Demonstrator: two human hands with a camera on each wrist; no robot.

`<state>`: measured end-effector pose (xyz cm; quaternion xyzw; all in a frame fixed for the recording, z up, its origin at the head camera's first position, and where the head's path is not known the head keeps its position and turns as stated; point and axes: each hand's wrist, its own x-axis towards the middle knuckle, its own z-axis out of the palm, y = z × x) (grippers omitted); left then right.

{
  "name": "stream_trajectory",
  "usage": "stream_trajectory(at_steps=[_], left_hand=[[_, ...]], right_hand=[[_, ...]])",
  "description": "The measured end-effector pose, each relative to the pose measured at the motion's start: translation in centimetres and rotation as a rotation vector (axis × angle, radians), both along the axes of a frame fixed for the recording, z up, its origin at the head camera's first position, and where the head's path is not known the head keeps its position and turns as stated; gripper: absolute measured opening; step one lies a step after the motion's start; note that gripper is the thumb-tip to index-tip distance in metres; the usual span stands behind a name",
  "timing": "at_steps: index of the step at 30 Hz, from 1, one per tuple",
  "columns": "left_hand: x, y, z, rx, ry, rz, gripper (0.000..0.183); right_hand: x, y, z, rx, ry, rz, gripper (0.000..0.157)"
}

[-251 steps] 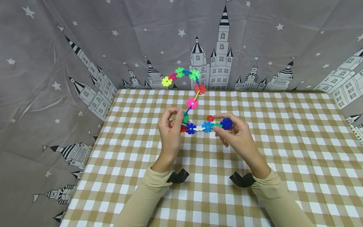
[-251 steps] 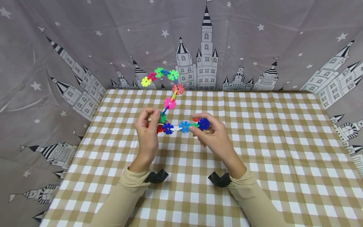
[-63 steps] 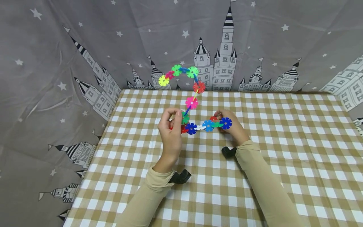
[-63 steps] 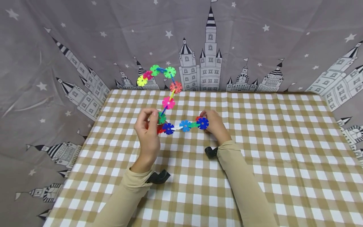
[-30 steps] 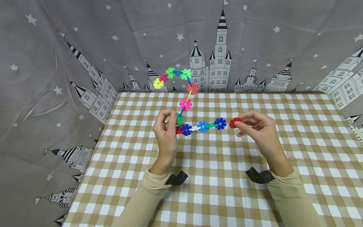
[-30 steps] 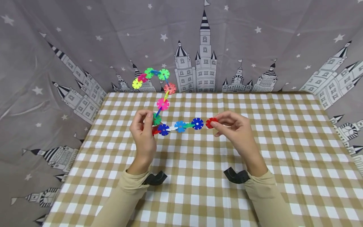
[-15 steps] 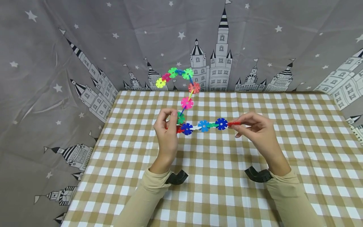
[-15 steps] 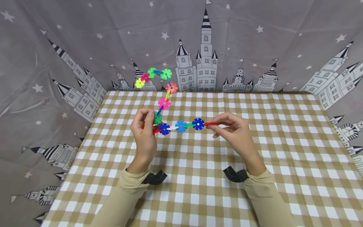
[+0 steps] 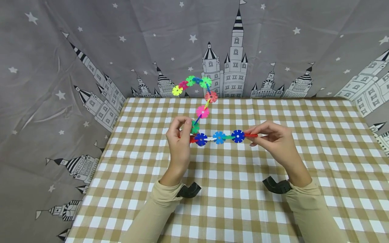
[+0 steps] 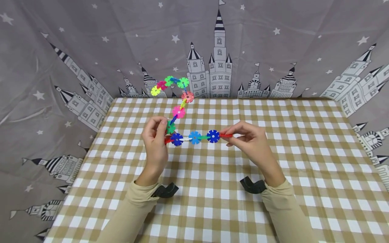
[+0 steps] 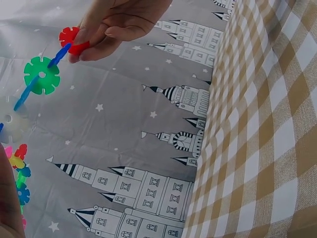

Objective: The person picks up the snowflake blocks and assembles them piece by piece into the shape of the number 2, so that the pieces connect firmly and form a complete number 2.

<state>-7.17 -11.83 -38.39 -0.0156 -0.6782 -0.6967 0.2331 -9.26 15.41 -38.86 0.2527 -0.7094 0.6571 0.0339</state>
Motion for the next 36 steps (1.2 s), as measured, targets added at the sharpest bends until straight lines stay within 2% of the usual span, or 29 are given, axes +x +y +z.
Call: stream_trajectory(at_steps=[8,15,18,24,28,31,36], left_hand=[[0.0,0.0,-0.1,-0.001,-0.015,-0.017,0.024],[0.0,0.1,0.0,-0.011,-0.031,-0.025,0.020],[0.0,0.1,0.0,-0.004,-0.030,-0.031,0.020],[0.1,0.4,0.0,0.002,-0.031,-0.046,0.023],[0.1,0.4,0.0,0.002,-0.038,-0.050,0.022],[0.1,0.4,0.0,0.000,-0.040,-0.050,0.022],[0.1,0.3,0.0,-0.009,-0.030,-0.054,0.023]], right_hand=[[0.1,0.0,-0.1,0.028,0.007,0.033,0.013],[0.4,-0.7,0.0,0.014,0.081,0.101,0.024],[0.7,-1.3,-0.1,0.028,0.102,0.118,0.024],[1.6,-2.2,-0.2,0.182,0.191,0.043,0.024],[1.8,-2.6,-0.1,0.293,0.286,-0.039,0.045],[1.8,-2.7,0.0,0.337,0.332,-0.085,0.065],[1.8,-2.8,0.1,0.386,0.374,-0.098,0.071]])
